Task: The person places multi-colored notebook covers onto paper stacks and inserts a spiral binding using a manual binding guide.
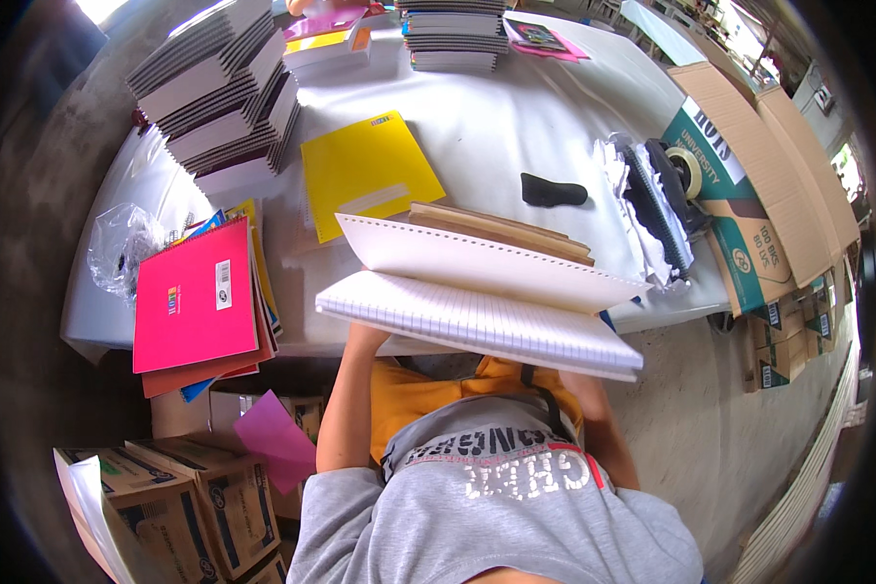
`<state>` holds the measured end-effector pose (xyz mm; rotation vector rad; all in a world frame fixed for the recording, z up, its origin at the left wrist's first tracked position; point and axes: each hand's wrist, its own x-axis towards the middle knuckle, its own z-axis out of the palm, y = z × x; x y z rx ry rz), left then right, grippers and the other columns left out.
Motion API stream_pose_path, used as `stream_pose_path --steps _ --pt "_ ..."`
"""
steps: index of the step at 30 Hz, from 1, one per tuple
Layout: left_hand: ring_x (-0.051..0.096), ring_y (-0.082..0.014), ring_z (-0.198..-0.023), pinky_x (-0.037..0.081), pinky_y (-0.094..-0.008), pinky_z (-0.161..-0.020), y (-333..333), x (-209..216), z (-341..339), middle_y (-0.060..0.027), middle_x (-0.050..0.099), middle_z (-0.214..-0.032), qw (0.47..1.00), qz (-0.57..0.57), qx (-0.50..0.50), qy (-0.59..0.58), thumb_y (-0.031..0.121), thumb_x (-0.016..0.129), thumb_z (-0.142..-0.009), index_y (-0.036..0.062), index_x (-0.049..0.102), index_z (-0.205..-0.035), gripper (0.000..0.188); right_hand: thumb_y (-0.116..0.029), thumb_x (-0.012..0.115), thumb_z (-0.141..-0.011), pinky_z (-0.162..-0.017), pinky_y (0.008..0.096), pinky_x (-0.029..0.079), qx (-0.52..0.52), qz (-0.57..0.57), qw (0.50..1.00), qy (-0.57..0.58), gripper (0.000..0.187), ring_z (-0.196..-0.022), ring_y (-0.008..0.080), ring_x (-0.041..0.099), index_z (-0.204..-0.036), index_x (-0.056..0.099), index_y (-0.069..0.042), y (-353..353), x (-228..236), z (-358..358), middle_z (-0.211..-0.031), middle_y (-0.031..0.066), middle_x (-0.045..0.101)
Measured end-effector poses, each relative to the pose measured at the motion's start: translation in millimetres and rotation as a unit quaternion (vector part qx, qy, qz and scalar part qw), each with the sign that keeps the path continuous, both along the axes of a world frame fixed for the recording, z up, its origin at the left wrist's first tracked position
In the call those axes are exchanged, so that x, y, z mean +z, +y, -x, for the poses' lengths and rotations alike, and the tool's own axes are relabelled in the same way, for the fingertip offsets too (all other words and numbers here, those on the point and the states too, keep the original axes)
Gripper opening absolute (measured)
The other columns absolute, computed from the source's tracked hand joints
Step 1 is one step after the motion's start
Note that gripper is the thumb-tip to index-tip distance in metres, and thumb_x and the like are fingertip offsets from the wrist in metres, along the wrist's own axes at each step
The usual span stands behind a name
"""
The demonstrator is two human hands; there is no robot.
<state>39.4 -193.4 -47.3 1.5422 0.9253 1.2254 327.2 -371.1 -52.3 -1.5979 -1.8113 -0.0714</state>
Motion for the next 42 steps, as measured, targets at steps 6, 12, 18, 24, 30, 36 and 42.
stream_pose_path --steps 6,12,18,24,30,36,42 --pt "0.055 -0.0167 -0.096 0.046 -0.0282 -0.083 3.2 30.0 1.8 -0.0147 0.057 -0.106 0.991 0.02 -0.048 0.122 0.017 0.063 -0.085 -0.0012 0.041 -0.121 0.046 -0.017 0.049 -0.093 -0.065 0.0263 0.046 0.0 0.094 0.944 0.317 0.042 -0.089 0.0145 0.056 -0.13 0.032 -0.006 33.2 79.6 -12.9 -0.101 0.012 0.056" --pt "0.056 -0.0136 -0.097 0.047 -0.025 -0.081 19.8 150.7 -0.7 -0.0162 0.056 -0.109 0.982 -0.044 -0.125 0.134 0.013 0.061 -0.086 0.0 0.033 -0.127 0.052 -0.018 0.049 -0.093 -0.054 0.0224 0.044 0.045 0.078 0.903 0.421 0.039 -0.081 0.0115 0.055 -0.127 0.034 -0.007 75.2 187.6 -6.1 -0.097 0.0095 0.056" --pt "0.055 -0.0185 -0.1 0.046 -0.0301 -0.086 57.9 132.3 -34.7 -0.0147 0.053 -0.11 0.985 -0.082 -0.131 -0.078 0.004 0.061 -0.086 -0.0023 0.027 -0.125 0.053 -0.019 0.05 -0.093 -0.042 0.0212 0.04 0.035 0.035 0.929 0.367 0.035 -0.067 0.0097 0.054 -0.122 0.035 -0.006 99.7 220.6 10.2 -0.09 0.0077 0.057" --pt "0.054 -0.0171 -0.101 0.047 -0.03 -0.086 76.9 106.5 -38.7 -0.0152 0.051 -0.113 0.993 -0.107 -0.054 -0.012 0.008 0.059 -0.088 -0.0025 0.026 -0.124 0.05 -0.022 0.051 -0.094 -0.052 0.0286 0.044 0.042 -0.091 0.973 0.209 0.033 -0.059 0.0172 0.056 -0.117 0.035 -0.005 115.0 210.1 8.4 -0.075 0.0107 0.058" --pt "0.051 -0.0141 -0.091 0.046 -0.0283 -0.077 75.5 86.5 -30.6 -0.0098 0.054 -0.104 0.995 -0.018 -0.092 0.043 0.015 0.053 -0.093 -0.0009 0.03 -0.123 0.041 -0.023 0.051 -0.094 -0.063 0.0306 0.047 0.017 0.007 0.972 0.233 0.033 -0.066 0.0233 0.062 -0.116 0.035 -0.004 113.2 204.7 2.5 -0.077 0.0145 0.06" --pt "0.054 -0.023 -0.084 0.045 -0.0342 -0.071 54.5 61.7 -34.3 -0.0136 0.057 -0.092 0.982 -0.069 -0.028 0.176 0.024 0.038 -0.098 0.0013 0.036 -0.125 0.035 -0.033 0.047 -0.095 -0.098 0.0353 0.035 0.009 0.078 0.934 0.35 0.065 -0.115 0.0249 0.046 -0.14 0.016 0.002 80.6 100.2 -29.6 -0.129 0.021 0.041" --pt "0.051 -0.0432 -0.097 0.041 -0.044 -0.082 33.6 57.5 -24.3 -0.0255 0.055 -0.105 0.939 -0.103 -0.007 0.329 0.01 0.042 -0.094 0.0005 0.043 -0.121 0.029 -0.043 0.046 -0.093 -0.11 0.0429 0.014 0.05 0.13 0.907 0.397 0.077 -0.137 0.0246 0.018 -0.143 0.006 0.001 51.2 60.8 -49.2 -0.146 0.0182 0.021"
